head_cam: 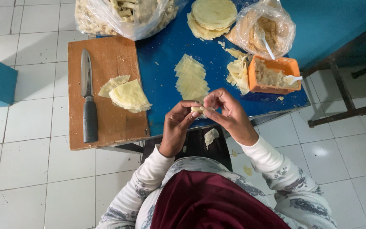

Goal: The person folds thin round pastry sheets into triangular parcels on a blue table, occasionally scooping filling from an orange container with a spoon and placing it onto a wrapper before folding. Folded pieces are laid in a row on the table, with scrap pieces set aside.

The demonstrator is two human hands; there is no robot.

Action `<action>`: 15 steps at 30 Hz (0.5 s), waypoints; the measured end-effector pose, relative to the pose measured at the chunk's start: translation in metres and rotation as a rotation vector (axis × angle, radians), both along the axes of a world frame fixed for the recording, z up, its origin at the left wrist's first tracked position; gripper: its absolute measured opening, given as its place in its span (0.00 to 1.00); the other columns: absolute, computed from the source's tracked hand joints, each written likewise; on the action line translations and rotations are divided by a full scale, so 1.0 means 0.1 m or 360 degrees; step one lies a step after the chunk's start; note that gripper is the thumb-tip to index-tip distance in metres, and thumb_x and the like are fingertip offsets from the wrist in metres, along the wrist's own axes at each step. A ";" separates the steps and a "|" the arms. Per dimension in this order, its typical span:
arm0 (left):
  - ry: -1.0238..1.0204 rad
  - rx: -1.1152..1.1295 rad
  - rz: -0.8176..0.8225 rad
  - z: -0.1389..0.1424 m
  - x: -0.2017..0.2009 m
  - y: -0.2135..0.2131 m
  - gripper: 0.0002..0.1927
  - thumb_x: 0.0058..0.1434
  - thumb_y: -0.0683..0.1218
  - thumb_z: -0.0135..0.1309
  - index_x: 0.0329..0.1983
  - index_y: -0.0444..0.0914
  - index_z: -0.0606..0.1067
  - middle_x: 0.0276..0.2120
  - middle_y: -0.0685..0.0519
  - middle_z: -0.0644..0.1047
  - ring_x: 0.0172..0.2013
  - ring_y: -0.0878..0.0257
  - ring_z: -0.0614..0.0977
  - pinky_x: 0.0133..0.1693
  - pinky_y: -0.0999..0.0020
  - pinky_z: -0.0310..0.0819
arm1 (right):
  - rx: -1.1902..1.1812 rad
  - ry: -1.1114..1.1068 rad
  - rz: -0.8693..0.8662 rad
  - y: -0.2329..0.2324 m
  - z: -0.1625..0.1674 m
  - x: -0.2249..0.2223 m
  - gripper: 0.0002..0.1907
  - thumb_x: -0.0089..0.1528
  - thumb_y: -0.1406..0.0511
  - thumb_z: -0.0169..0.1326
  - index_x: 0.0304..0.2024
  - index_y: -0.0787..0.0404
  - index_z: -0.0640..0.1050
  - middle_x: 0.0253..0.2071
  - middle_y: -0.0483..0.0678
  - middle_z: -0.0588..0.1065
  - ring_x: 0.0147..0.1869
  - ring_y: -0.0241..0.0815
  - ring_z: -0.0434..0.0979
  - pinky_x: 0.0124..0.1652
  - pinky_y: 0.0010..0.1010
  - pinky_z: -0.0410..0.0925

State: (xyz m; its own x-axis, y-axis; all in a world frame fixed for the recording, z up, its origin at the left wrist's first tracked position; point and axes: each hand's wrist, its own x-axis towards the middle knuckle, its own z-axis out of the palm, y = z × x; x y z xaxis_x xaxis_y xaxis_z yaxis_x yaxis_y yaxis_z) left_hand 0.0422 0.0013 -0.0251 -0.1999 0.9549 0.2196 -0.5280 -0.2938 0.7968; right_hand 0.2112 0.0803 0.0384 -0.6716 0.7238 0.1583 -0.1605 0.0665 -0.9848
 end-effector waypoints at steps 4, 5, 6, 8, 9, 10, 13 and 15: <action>-0.0051 -0.0025 0.0012 -0.03 -0.01 0.02 0.10 0.70 0.36 0.56 0.53 0.32 0.75 0.48 0.50 0.80 0.49 0.64 0.81 0.55 0.68 0.75 | 0.0353 -0.0069 -0.0142 -0.06 0.11 0.00 0.11 0.67 0.70 0.57 0.52 0.61 0.77 0.51 0.43 0.74 0.53 0.33 0.71 0.55 0.26 0.66; -0.0067 -0.0024 0.0009 -0.03 -0.01 0.02 0.10 0.70 0.36 0.56 0.53 0.32 0.75 0.48 0.50 0.80 0.49 0.64 0.81 0.55 0.68 0.75 | 0.0700 -0.0207 -0.0259 -0.10 0.13 0.00 0.12 0.66 0.70 0.59 0.52 0.60 0.78 0.50 0.44 0.74 0.53 0.37 0.73 0.54 0.28 0.67; -0.0081 -0.0019 0.0004 -0.03 -0.01 0.03 0.10 0.70 0.36 0.56 0.53 0.32 0.75 0.48 0.50 0.80 0.49 0.64 0.81 0.54 0.68 0.75 | 0.1051 -0.0346 -0.0377 -0.15 0.15 0.00 0.13 0.64 0.70 0.62 0.52 0.59 0.79 0.48 0.45 0.74 0.52 0.40 0.74 0.52 0.29 0.68; -0.0098 0.0004 -0.0031 -0.03 0.00 0.03 0.11 0.69 0.35 0.56 0.53 0.32 0.75 0.48 0.50 0.80 0.50 0.64 0.81 0.55 0.68 0.75 | 0.1463 -0.0496 -0.0545 -0.21 0.16 -0.04 0.16 0.61 0.71 0.65 0.51 0.57 0.80 0.46 0.46 0.74 0.50 0.44 0.76 0.49 0.32 0.69; -0.0108 0.0014 -0.0049 -0.03 0.00 0.02 0.11 0.68 0.35 0.56 0.53 0.33 0.74 0.48 0.50 0.80 0.51 0.64 0.81 0.56 0.69 0.75 | 0.1523 -0.0505 -0.0596 -0.23 0.15 -0.06 0.16 0.61 0.72 0.65 0.51 0.56 0.81 0.45 0.46 0.74 0.49 0.45 0.76 0.47 0.32 0.70; -0.0105 0.0008 -0.0050 -0.03 0.00 0.02 0.12 0.68 0.34 0.56 0.53 0.33 0.74 0.48 0.50 0.80 0.51 0.64 0.81 0.55 0.69 0.75 | 0.1587 -0.0511 -0.0647 -0.22 0.13 -0.08 0.17 0.60 0.73 0.66 0.51 0.55 0.82 0.44 0.46 0.75 0.48 0.46 0.77 0.46 0.33 0.71; -0.0108 -0.0017 -0.0053 -0.03 0.01 0.01 0.12 0.67 0.33 0.57 0.53 0.32 0.74 0.48 0.50 0.80 0.51 0.64 0.81 0.55 0.69 0.75 | 0.1844 -0.0452 -0.0702 -0.21 0.09 -0.07 0.20 0.58 0.75 0.67 0.50 0.53 0.81 0.44 0.45 0.74 0.48 0.46 0.76 0.46 0.35 0.70; -0.0116 -0.0042 -0.0061 -0.03 0.02 0.02 0.11 0.67 0.33 0.56 0.52 0.32 0.74 0.48 0.49 0.80 0.51 0.64 0.82 0.54 0.70 0.75 | 0.1978 -0.0402 -0.0675 -0.19 0.06 -0.05 0.21 0.56 0.76 0.67 0.50 0.55 0.81 0.44 0.46 0.74 0.47 0.46 0.76 0.45 0.36 0.70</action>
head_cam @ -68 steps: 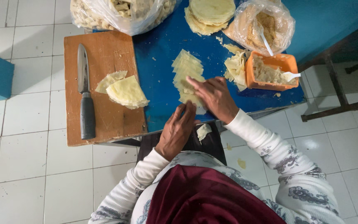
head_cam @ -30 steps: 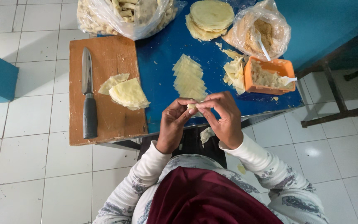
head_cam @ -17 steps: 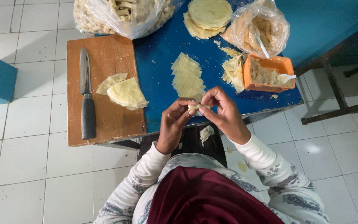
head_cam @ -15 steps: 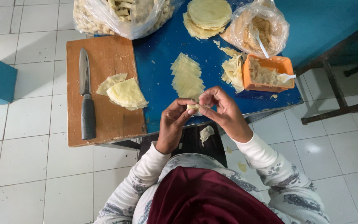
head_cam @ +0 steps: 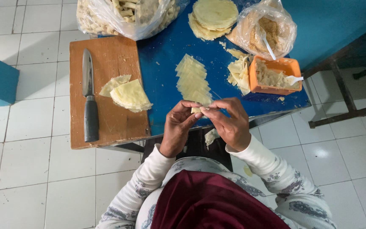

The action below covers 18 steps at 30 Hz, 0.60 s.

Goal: The person folds thin round pastry sheets into triangular parcels on a blue table, occasionally scooping filling from an orange container with a spoon and placing it onto a wrapper before folding. Folded pieces are laid in a row on the table, with scrap pieces set aside.

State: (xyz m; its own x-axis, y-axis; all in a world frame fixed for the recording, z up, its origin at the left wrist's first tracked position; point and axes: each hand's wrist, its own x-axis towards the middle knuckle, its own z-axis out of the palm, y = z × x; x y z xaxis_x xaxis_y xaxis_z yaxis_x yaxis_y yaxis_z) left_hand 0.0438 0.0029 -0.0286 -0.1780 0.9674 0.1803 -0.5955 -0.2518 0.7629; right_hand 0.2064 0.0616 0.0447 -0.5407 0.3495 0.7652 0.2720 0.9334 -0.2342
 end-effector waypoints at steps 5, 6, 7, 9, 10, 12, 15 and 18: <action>-0.0031 -0.0008 0.0026 0.01 0.01 0.00 0.11 0.67 0.33 0.56 0.51 0.32 0.74 0.47 0.50 0.80 0.50 0.64 0.82 0.54 0.70 0.75 | -0.0123 0.0086 0.0124 0.04 -0.02 0.04 0.19 0.57 0.73 0.68 0.48 0.57 0.77 0.47 0.49 0.75 0.51 0.48 0.78 0.48 0.36 0.72; -0.0029 -0.0006 0.0038 0.02 0.00 -0.01 0.10 0.68 0.33 0.56 0.51 0.32 0.74 0.47 0.50 0.79 0.50 0.64 0.81 0.53 0.70 0.75 | -0.0271 0.0109 0.0146 0.05 -0.01 0.03 0.19 0.58 0.72 0.68 0.49 0.58 0.76 0.49 0.49 0.76 0.53 0.48 0.78 0.50 0.36 0.72; -0.0028 0.0016 0.0035 0.03 -0.01 -0.01 0.11 0.68 0.33 0.56 0.52 0.33 0.73 0.48 0.50 0.79 0.50 0.64 0.81 0.54 0.69 0.75 | -0.0420 0.0129 0.0167 0.05 0.00 0.04 0.19 0.59 0.71 0.68 0.50 0.59 0.76 0.51 0.49 0.77 0.56 0.49 0.79 0.52 0.36 0.73; -0.0027 0.0056 0.0021 0.06 -0.02 -0.02 0.11 0.68 0.33 0.56 0.52 0.34 0.73 0.48 0.50 0.79 0.51 0.64 0.81 0.55 0.69 0.75 | -0.0441 0.0022 0.0142 0.07 0.04 0.04 0.19 0.59 0.70 0.67 0.51 0.60 0.76 0.52 0.51 0.77 0.56 0.49 0.79 0.51 0.36 0.73; -0.0037 0.0041 0.0020 0.07 -0.02 -0.03 0.13 0.68 0.33 0.56 0.54 0.34 0.73 0.49 0.50 0.78 0.51 0.64 0.81 0.55 0.69 0.75 | -0.0448 -0.0031 0.0132 0.08 0.06 0.04 0.19 0.59 0.70 0.67 0.52 0.60 0.77 0.52 0.51 0.78 0.57 0.50 0.80 0.51 0.36 0.74; -0.0054 0.0011 0.0017 0.08 -0.03 -0.04 0.16 0.66 0.33 0.56 0.56 0.35 0.73 0.50 0.52 0.77 0.52 0.65 0.80 0.56 0.69 0.76 | -0.0564 -0.0065 0.0104 0.08 0.08 0.03 0.19 0.59 0.70 0.67 0.52 0.60 0.78 0.51 0.50 0.78 0.53 0.46 0.80 0.48 0.33 0.74; 0.0030 0.0034 0.0051 0.08 -0.04 -0.04 0.16 0.67 0.33 0.56 0.57 0.34 0.72 0.52 0.51 0.77 0.54 0.65 0.79 0.57 0.70 0.74 | -0.0600 -0.0087 0.0148 0.07 0.11 0.00 0.19 0.59 0.70 0.67 0.53 0.59 0.78 0.50 0.48 0.78 0.52 0.45 0.81 0.47 0.32 0.74; 0.0019 0.0120 0.0054 0.04 -0.05 -0.05 0.14 0.69 0.32 0.57 0.56 0.34 0.73 0.51 0.51 0.77 0.55 0.65 0.79 0.57 0.70 0.73 | -0.0510 -0.0108 0.0170 0.06 0.10 -0.03 0.18 0.59 0.72 0.66 0.51 0.57 0.80 0.47 0.47 0.78 0.50 0.45 0.80 0.46 0.32 0.74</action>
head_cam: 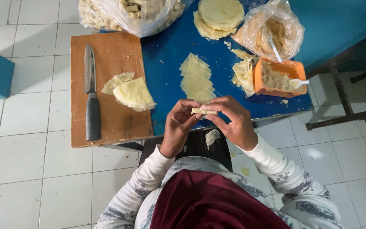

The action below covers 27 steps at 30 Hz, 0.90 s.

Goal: The person folds thin round pastry sheets into triangular parcels on a blue table, occasionally scooping filling from an orange container with a spoon and placing it onto a wrapper before folding. Folded pieces are laid in a row on the table, with scrap pieces set aside.

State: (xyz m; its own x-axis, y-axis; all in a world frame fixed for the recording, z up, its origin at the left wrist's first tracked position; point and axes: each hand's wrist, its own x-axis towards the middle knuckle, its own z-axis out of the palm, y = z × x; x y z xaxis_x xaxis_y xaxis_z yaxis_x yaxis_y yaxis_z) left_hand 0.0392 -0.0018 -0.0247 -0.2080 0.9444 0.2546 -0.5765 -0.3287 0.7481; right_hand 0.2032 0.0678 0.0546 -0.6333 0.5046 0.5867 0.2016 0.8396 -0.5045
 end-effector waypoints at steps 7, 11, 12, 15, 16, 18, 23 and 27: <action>0.0007 -0.0077 -0.0030 -0.07 0.00 -0.02 0.11 0.69 0.33 0.55 0.54 0.33 0.75 0.49 0.50 0.79 0.52 0.65 0.80 0.56 0.69 0.75 | 0.0281 -0.0012 0.0008 0.03 -0.07 -0.02 0.16 0.58 0.76 0.67 0.46 0.56 0.79 0.43 0.45 0.76 0.46 0.46 0.79 0.42 0.33 0.72; 0.0032 0.0003 0.0002 -0.06 0.00 -0.03 0.09 0.70 0.33 0.55 0.51 0.34 0.74 0.50 0.51 0.78 0.53 0.66 0.80 0.57 0.70 0.75 | 0.0223 0.0063 0.0049 0.03 -0.08 -0.02 0.17 0.57 0.75 0.66 0.45 0.57 0.77 0.45 0.46 0.77 0.46 0.46 0.79 0.42 0.34 0.72; 0.0038 0.0027 0.0013 -0.05 0.00 -0.03 0.09 0.70 0.33 0.56 0.51 0.34 0.73 0.50 0.51 0.78 0.53 0.66 0.80 0.57 0.70 0.74 | 0.0199 0.0101 0.0056 0.02 -0.08 -0.02 0.17 0.58 0.75 0.67 0.46 0.57 0.77 0.45 0.46 0.77 0.47 0.46 0.79 0.43 0.34 0.72; 0.0021 0.0014 0.0038 -0.04 0.01 -0.04 0.11 0.69 0.32 0.56 0.51 0.34 0.72 0.50 0.52 0.77 0.53 0.67 0.79 0.56 0.71 0.75 | 0.0244 0.0055 0.0061 0.01 -0.08 -0.01 0.19 0.58 0.75 0.66 0.50 0.57 0.79 0.45 0.46 0.76 0.47 0.46 0.79 0.43 0.33 0.73; 0.0026 0.0027 0.0052 -0.03 0.01 -0.04 0.12 0.68 0.32 0.56 0.52 0.35 0.72 0.50 0.52 0.77 0.53 0.67 0.79 0.56 0.70 0.75 | 0.0279 0.0013 0.0059 0.01 -0.08 0.00 0.20 0.58 0.76 0.66 0.51 0.56 0.80 0.45 0.46 0.76 0.48 0.46 0.79 0.43 0.33 0.73; 0.0034 0.0052 0.0080 -0.02 0.02 -0.04 0.13 0.68 0.31 0.56 0.54 0.35 0.72 0.50 0.52 0.77 0.53 0.67 0.79 0.55 0.70 0.75 | 0.0329 0.0023 0.0094 0.02 -0.09 0.01 0.21 0.58 0.76 0.66 0.52 0.55 0.80 0.46 0.46 0.76 0.48 0.46 0.79 0.44 0.34 0.74; 0.0016 0.0000 0.0029 -0.04 0.05 -0.05 0.13 0.68 0.31 0.55 0.53 0.34 0.73 0.50 0.50 0.78 0.54 0.65 0.80 0.56 0.70 0.75 | 0.0385 0.0125 0.0122 0.05 -0.16 0.05 0.20 0.58 0.75 0.67 0.49 0.55 0.78 0.47 0.47 0.77 0.49 0.46 0.80 0.45 0.33 0.75; -0.0050 0.0019 0.0020 -0.05 0.07 -0.03 0.12 0.68 0.31 0.55 0.52 0.34 0.73 0.50 0.50 0.78 0.54 0.65 0.80 0.57 0.69 0.75 | 0.0247 0.0217 0.0129 0.06 -0.19 0.08 0.20 0.59 0.73 0.68 0.49 0.57 0.74 0.48 0.49 0.78 0.51 0.48 0.81 0.48 0.34 0.75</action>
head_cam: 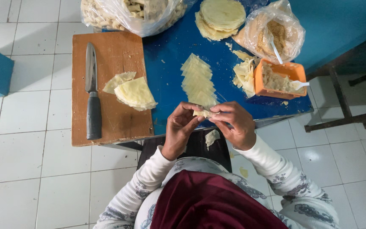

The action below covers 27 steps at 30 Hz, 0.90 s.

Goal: The person folds thin round pastry sheets into triangular parcels on a blue table, occasionally scooping filling from an orange container with a spoon and placing it onto a wrapper before folding. Folded pieces are laid in a row on the table, with scrap pieces set aside.

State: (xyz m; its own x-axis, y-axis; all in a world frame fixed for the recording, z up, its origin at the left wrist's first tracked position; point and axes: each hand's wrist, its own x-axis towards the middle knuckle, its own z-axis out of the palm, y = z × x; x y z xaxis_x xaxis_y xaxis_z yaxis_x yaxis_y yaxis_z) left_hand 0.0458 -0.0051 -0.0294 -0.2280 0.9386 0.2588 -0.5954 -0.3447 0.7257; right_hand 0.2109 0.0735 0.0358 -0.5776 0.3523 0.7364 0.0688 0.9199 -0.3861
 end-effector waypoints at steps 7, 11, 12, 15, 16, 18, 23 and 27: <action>0.0051 -0.0003 -0.0010 0.06 -0.01 -0.02 0.14 0.67 0.31 0.56 0.54 0.34 0.72 0.50 0.50 0.78 0.54 0.64 0.80 0.56 0.70 0.75 | -0.0182 -0.0108 -0.0089 -0.04 0.05 0.02 0.22 0.61 0.73 0.65 0.55 0.61 0.73 0.48 0.51 0.79 0.51 0.48 0.82 0.50 0.33 0.74; 0.0266 0.0040 0.0090 0.08 -0.02 -0.02 0.12 0.67 0.30 0.55 0.52 0.31 0.75 0.51 0.49 0.76 0.54 0.64 0.79 0.57 0.69 0.74 | -0.0328 -0.0116 -0.0054 -0.04 0.03 0.03 0.23 0.62 0.74 0.64 0.57 0.61 0.71 0.48 0.51 0.78 0.51 0.45 0.81 0.50 0.32 0.74; 0.0373 0.0091 0.0133 0.08 -0.03 -0.02 0.11 0.67 0.30 0.55 0.51 0.30 0.75 0.52 0.48 0.76 0.54 0.64 0.79 0.57 0.69 0.75 | -0.0377 -0.0106 -0.0050 -0.05 0.02 0.04 0.24 0.62 0.74 0.64 0.57 0.62 0.71 0.48 0.51 0.77 0.50 0.44 0.80 0.50 0.31 0.74; 0.0495 0.0116 0.0179 0.09 -0.04 -0.03 0.09 0.66 0.30 0.56 0.48 0.29 0.76 0.51 0.48 0.76 0.53 0.65 0.79 0.56 0.68 0.76 | -0.0433 -0.0092 -0.0043 -0.04 -0.03 0.05 0.24 0.62 0.75 0.64 0.58 0.61 0.70 0.48 0.51 0.76 0.49 0.42 0.80 0.50 0.30 0.73; 0.0483 0.0131 0.0178 0.09 -0.04 -0.04 0.08 0.67 0.30 0.56 0.48 0.30 0.76 0.51 0.48 0.76 0.53 0.64 0.79 0.56 0.68 0.76 | -0.0440 -0.0094 -0.0041 -0.05 -0.04 0.05 0.25 0.62 0.75 0.64 0.59 0.61 0.70 0.48 0.51 0.76 0.49 0.41 0.80 0.50 0.30 0.73; 0.0465 0.0169 0.0176 0.10 -0.04 -0.03 0.08 0.68 0.30 0.56 0.48 0.30 0.75 0.51 0.48 0.76 0.54 0.64 0.79 0.56 0.68 0.75 | -0.0470 -0.0101 -0.0022 -0.05 -0.04 0.04 0.25 0.62 0.74 0.63 0.59 0.61 0.70 0.48 0.51 0.76 0.50 0.41 0.79 0.50 0.30 0.73; 0.0340 0.0028 0.0125 0.19 -0.05 -0.05 0.17 0.63 0.32 0.58 0.55 0.34 0.72 0.50 0.51 0.74 0.53 0.66 0.77 0.54 0.70 0.75 | -0.0729 -0.0151 0.0074 -0.01 0.07 0.01 0.25 0.63 0.73 0.62 0.61 0.62 0.69 0.48 0.49 0.78 0.48 0.38 0.77 0.50 0.29 0.71; 0.0659 -0.0003 0.0471 0.25 -0.08 -0.11 0.23 0.57 0.34 0.62 0.54 0.34 0.69 0.50 0.52 0.70 0.48 0.66 0.78 0.48 0.71 0.78 | -0.0776 -0.0489 -0.0052 0.31 0.26 -0.06 0.21 0.62 0.70 0.62 0.58 0.61 0.73 0.42 0.45 0.80 0.43 0.33 0.79 0.44 0.25 0.72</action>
State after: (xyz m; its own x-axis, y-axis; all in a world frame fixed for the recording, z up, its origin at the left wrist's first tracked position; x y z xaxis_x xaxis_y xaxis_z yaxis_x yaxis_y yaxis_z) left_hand 0.0376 -0.0166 -0.0047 -0.3630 0.8497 0.3824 -0.1344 -0.4538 0.8809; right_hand 0.2045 0.1047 0.0623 -0.7227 0.6299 0.2845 0.2701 0.6362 -0.7227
